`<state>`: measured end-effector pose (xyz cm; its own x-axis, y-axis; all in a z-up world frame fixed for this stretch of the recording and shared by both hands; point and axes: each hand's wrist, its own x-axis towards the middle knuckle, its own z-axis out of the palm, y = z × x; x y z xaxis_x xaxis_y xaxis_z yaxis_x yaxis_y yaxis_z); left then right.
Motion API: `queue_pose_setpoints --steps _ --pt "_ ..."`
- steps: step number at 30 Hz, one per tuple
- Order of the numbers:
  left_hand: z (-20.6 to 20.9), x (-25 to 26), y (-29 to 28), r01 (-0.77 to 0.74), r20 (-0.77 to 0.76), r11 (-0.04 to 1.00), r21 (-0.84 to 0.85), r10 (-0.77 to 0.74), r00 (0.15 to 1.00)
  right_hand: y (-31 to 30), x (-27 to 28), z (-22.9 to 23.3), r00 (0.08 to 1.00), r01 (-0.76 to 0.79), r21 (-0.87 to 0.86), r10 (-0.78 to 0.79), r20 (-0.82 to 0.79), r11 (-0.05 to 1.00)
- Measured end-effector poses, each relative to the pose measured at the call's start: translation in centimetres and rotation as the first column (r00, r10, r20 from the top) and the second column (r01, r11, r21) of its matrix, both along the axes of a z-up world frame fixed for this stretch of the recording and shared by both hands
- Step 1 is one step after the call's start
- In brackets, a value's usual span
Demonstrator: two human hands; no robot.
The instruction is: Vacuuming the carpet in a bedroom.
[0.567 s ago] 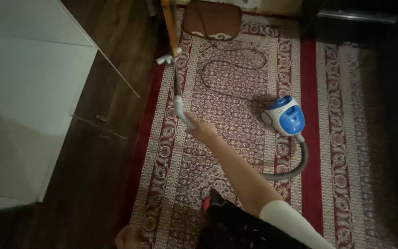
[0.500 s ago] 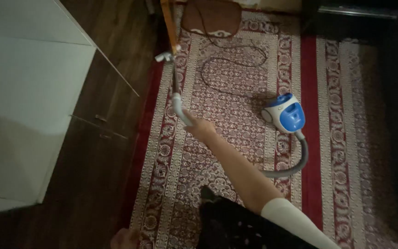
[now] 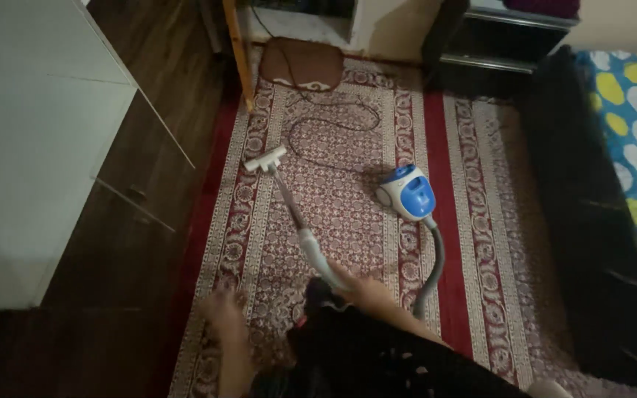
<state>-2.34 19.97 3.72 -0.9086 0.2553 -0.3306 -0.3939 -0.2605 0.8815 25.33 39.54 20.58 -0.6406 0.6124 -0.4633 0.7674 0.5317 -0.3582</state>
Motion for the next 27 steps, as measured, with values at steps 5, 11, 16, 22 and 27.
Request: queue_pose_setpoints --steps 5,11,16,22,27 --pt "9.3 11.6 5.5 0.419 0.364 0.905 0.072 -0.415 0.834 -6.6 9.4 8.6 0.995 0.083 -0.112 -0.088 -0.040 0.990" --pt "1.6 26.5 8.0 0.710 0.594 0.695 -0.115 -0.525 0.610 -12.4 20.6 11.1 0.982 0.085 -0.124 -0.104 -0.159 0.989" --pt "-1.4 33.6 3.5 0.610 0.689 0.785 0.110 -0.502 0.522 -15.9 29.6 7.5 0.975 -0.059 -0.159 0.022 -0.221 0.986" --pt "0.0 39.8 4.9 0.167 0.681 0.985 -0.035 -0.099 0.726 -21.0 29.3 11.9 0.957 0.283 -0.059 -0.286 -0.045 0.957" --pt "0.9 35.2 4.1 0.428 0.603 0.903 -0.043 -0.318 0.731 -21.9 27.8 7.5 0.922 0.357 0.173 -0.317 -0.224 0.918"
